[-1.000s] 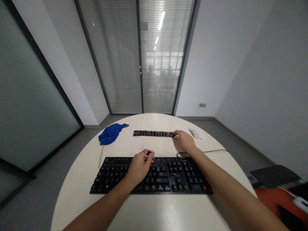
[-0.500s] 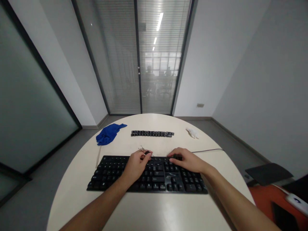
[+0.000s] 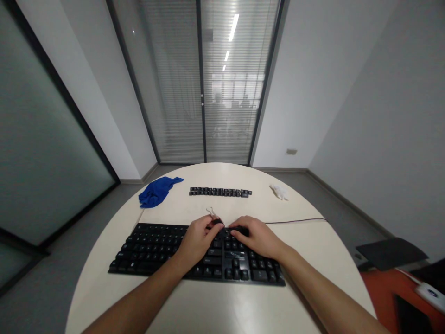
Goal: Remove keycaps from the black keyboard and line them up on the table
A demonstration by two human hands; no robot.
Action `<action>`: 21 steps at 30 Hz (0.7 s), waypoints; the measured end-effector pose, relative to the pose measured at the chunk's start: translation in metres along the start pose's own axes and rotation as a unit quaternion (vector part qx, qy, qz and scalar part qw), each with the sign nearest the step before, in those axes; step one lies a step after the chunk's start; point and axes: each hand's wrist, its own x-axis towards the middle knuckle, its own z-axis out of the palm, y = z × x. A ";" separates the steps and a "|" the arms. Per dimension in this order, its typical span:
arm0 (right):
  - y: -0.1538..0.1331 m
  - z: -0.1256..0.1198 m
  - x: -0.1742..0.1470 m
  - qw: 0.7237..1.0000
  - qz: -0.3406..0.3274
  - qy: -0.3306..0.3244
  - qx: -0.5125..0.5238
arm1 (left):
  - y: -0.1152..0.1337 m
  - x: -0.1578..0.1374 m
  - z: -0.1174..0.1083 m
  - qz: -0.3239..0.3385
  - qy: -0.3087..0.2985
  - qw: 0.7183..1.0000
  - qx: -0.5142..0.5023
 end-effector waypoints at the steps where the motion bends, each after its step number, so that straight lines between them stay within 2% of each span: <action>1: -0.001 0.000 0.000 1.000 -0.001 -0.001 0.000 | 0.000 0.000 0.000 0.003 -0.004 1.000 0.003; 9: -0.002 0.001 0.000 1.000 -0.012 0.000 0.003 | -0.001 0.000 -0.003 0.061 -0.028 0.996 0.051; 21: -0.006 0.002 -0.001 1.000 -0.018 -0.001 0.011 | 0.000 0.001 -0.001 0.029 -0.033 0.998 0.042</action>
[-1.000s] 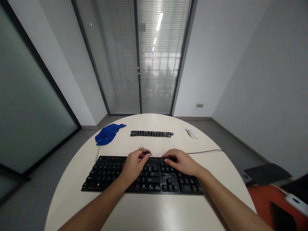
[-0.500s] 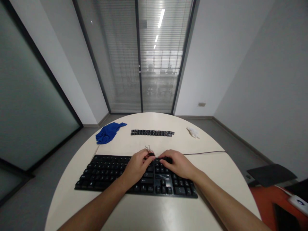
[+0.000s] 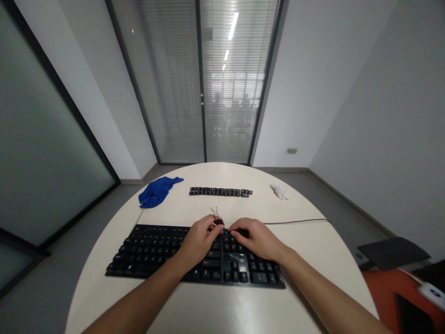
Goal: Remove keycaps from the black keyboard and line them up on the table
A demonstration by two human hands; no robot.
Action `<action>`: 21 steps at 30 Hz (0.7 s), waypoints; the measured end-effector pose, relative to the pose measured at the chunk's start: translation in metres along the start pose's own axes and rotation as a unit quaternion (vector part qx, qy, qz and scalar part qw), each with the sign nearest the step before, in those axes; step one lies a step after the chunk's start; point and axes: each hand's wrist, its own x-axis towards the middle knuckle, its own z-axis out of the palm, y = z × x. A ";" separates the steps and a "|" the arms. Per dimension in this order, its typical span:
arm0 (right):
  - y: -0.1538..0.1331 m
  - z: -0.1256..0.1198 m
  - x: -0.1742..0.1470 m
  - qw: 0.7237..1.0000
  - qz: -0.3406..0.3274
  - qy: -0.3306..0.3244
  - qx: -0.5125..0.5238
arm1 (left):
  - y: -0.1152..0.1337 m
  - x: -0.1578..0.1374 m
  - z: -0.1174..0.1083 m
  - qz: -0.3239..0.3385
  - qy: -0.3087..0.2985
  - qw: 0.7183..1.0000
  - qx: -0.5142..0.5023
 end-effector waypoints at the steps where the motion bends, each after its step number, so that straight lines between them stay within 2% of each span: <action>1: -0.001 0.000 0.000 1.000 -0.001 0.000 0.002 | 0.001 0.000 0.000 -0.003 -0.002 1.000 -0.003; 8: -0.005 0.000 0.001 1.000 -0.008 -0.006 0.003 | 0.003 -0.003 0.003 0.027 -0.013 0.998 0.046; 14: -0.006 -0.001 0.000 0.998 -0.067 -0.008 -0.008 | 0.006 -0.006 -0.001 0.080 -0.049 0.992 0.087; 17: -0.007 -0.003 0.000 0.996 -0.083 -0.017 -0.011 | 0.005 -0.006 -0.003 0.058 -0.045 0.996 0.059; 21: -0.006 -0.004 -0.001 0.996 -0.089 -0.025 -0.015 | 0.000 -0.004 -0.001 -0.007 -0.045 0.998 -0.050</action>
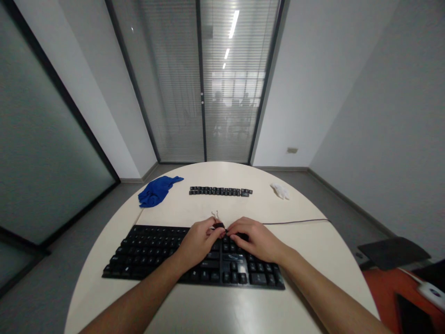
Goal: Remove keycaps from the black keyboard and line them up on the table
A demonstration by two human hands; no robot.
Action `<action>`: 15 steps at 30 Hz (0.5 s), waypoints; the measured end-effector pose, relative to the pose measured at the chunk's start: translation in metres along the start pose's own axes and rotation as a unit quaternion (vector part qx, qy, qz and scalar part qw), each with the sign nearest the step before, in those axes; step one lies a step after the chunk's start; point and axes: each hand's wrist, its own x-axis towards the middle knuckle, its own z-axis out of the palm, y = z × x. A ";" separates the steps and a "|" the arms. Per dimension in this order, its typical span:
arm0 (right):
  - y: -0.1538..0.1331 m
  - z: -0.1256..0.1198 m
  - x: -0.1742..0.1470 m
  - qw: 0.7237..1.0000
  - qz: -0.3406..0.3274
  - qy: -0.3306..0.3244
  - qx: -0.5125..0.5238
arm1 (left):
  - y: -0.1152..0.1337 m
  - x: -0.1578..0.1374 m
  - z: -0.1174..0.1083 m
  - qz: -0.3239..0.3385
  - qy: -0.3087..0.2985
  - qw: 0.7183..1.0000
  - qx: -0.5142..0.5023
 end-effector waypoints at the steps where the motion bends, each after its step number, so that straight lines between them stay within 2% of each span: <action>1: 0.000 0.000 0.000 1.000 -0.002 -0.001 -0.002 | -0.001 0.001 0.000 -0.008 -0.002 1.000 -0.020; 5: 0.002 0.002 0.000 1.000 -0.009 0.001 -0.013 | -0.007 0.004 0.001 -0.037 -0.006 0.997 -0.073; 10: 0.001 0.005 0.001 0.999 0.004 0.010 -0.035 | -0.013 0.007 0.000 -0.114 0.011 0.983 -0.145; 15: -0.003 0.006 0.001 0.998 0.023 0.016 -0.050 | -0.012 0.007 0.001 -0.100 0.021 0.982 -0.159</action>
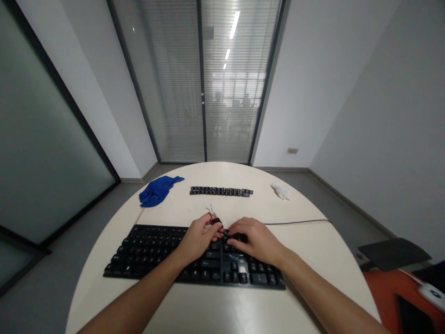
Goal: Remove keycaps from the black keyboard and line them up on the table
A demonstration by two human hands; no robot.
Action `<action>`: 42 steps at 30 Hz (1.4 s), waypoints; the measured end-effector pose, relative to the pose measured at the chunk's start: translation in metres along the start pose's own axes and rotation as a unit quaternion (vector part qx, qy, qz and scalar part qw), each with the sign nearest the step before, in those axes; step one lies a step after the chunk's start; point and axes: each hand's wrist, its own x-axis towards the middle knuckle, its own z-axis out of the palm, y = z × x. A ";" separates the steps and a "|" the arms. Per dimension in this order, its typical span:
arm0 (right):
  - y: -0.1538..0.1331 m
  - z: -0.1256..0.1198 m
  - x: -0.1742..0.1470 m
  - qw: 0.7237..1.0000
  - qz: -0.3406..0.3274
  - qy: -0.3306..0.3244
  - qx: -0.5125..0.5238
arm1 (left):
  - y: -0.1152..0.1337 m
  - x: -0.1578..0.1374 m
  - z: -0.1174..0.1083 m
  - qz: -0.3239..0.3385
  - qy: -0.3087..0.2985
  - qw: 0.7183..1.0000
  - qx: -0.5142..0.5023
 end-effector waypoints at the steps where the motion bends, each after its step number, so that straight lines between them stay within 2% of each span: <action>1: 0.000 0.000 0.000 1.000 0.005 0.003 -0.003 | 0.000 0.000 0.000 0.002 0.004 1.000 -0.002; 7: -0.003 0.000 -0.001 0.999 0.020 0.015 -0.027 | -0.001 0.001 0.001 -0.016 0.031 0.999 -0.025; 14: -0.005 -0.001 0.000 0.996 -0.079 -0.006 -0.049 | -0.003 0.002 0.001 -0.016 0.031 0.999 -0.021; 20: -0.006 -0.001 0.001 0.996 -0.083 0.005 -0.044 | -0.008 0.002 0.000 0.014 0.024 1.000 0.001; 23: -0.007 -0.001 0.001 0.997 -0.072 0.006 -0.003 | -0.009 0.001 0.000 0.019 0.021 1.000 0.008; 28: 0.007 -0.004 0.002 0.994 0.016 0.080 0.067 | -0.008 0.002 0.000 -0.007 0.032 0.999 0.004; 34: 0.066 -0.016 -0.004 0.970 0.163 0.181 0.002 | -0.009 0.002 0.000 -0.015 0.033 0.999 0.003; 38: 0.097 -0.019 -0.009 0.940 0.282 0.191 -0.015 | -0.010 0.001 0.000 -0.012 0.029 1.000 0.000; 42: 0.110 -0.014 -0.008 0.930 0.311 0.186 -0.067 | -0.009 0.000 0.000 -0.013 0.030 0.999 -0.003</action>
